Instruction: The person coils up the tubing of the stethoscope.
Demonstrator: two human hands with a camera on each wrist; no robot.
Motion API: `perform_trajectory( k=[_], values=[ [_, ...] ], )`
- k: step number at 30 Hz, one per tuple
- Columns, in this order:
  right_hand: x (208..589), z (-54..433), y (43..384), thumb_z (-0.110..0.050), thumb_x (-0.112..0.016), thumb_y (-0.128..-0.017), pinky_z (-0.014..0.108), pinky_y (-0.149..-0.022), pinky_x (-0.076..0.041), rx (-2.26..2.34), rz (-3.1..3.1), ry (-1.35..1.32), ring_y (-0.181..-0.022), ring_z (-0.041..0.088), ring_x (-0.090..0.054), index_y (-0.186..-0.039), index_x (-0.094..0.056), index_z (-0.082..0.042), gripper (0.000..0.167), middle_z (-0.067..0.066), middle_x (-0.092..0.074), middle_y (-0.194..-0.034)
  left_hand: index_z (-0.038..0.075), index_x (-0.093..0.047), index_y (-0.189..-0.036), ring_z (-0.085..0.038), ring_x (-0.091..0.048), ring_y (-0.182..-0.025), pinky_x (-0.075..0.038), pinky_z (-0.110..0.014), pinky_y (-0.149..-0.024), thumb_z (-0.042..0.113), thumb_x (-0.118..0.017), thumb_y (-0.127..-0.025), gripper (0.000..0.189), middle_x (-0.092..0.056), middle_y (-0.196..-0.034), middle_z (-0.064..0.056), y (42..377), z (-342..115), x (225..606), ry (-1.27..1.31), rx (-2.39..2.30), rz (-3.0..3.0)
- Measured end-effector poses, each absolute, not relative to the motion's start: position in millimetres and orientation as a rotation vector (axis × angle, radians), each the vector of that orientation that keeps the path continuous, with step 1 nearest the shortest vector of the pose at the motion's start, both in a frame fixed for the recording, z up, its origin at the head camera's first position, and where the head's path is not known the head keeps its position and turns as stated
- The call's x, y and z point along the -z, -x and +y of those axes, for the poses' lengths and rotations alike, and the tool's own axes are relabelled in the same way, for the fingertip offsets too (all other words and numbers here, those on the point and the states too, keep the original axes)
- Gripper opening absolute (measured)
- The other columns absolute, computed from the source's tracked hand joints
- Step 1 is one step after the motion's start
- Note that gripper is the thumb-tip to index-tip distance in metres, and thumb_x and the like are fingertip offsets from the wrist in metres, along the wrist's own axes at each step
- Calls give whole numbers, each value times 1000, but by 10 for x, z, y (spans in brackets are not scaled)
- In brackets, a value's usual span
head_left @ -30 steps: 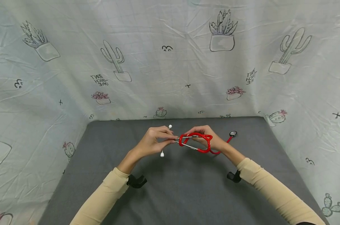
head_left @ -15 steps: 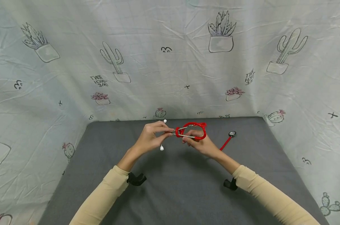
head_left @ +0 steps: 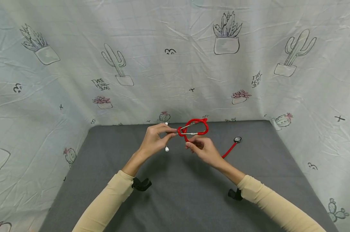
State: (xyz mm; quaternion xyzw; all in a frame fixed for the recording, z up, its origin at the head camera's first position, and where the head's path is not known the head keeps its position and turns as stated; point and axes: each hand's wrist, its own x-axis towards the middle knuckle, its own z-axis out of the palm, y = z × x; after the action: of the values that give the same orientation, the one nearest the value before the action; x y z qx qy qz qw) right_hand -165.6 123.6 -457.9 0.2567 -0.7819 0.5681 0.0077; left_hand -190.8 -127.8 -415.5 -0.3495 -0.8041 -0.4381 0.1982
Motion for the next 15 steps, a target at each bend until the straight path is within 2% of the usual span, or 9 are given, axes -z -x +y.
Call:
perform_trajectory(
  k=[6,9,11,15],
  values=[
    [4547,1217,1598,-12,-70,-107,40,-74,-65,-1765,-2461,-757,-78,34,-72,-112,-78,-3,13,19,-80,-103,2,-86,-105,-19,-73,-78,-53,-24,-65,-2,-86,-89,16,-81,-94,-10,1899,-1268,4163,905,1226,-2313],
    [4541,1216,1594,-13,-71,-106,42,-74,-65,-1756,-2470,-738,-79,34,-73,-113,-78,-4,13,23,-80,-104,2,-86,-106,-19,-73,-79,-55,-24,-67,0,-86,-91,16,-81,-94,-9,1905,-1264,4160,876,1225,-2334],
    [4536,1216,1591,-13,-72,-106,41,-75,-66,-1751,-2475,-728,-78,33,-74,-114,-77,-4,13,24,-80,-105,2,-86,-107,-19,-73,-78,-55,-25,-66,0,-86,-91,16,-81,-93,-9,1911,-1262,4162,863,1237,-2342],
    [4544,1223,1594,-12,-72,-105,30,-75,-65,-1728,-2478,-712,-77,16,-74,-115,-77,-2,14,23,-81,-105,3,-87,-106,-18,-72,-76,-54,-24,-65,0,-86,-90,16,-81,-92,-9,1930,-1265,4175,836,1264,-2352]
  ],
)
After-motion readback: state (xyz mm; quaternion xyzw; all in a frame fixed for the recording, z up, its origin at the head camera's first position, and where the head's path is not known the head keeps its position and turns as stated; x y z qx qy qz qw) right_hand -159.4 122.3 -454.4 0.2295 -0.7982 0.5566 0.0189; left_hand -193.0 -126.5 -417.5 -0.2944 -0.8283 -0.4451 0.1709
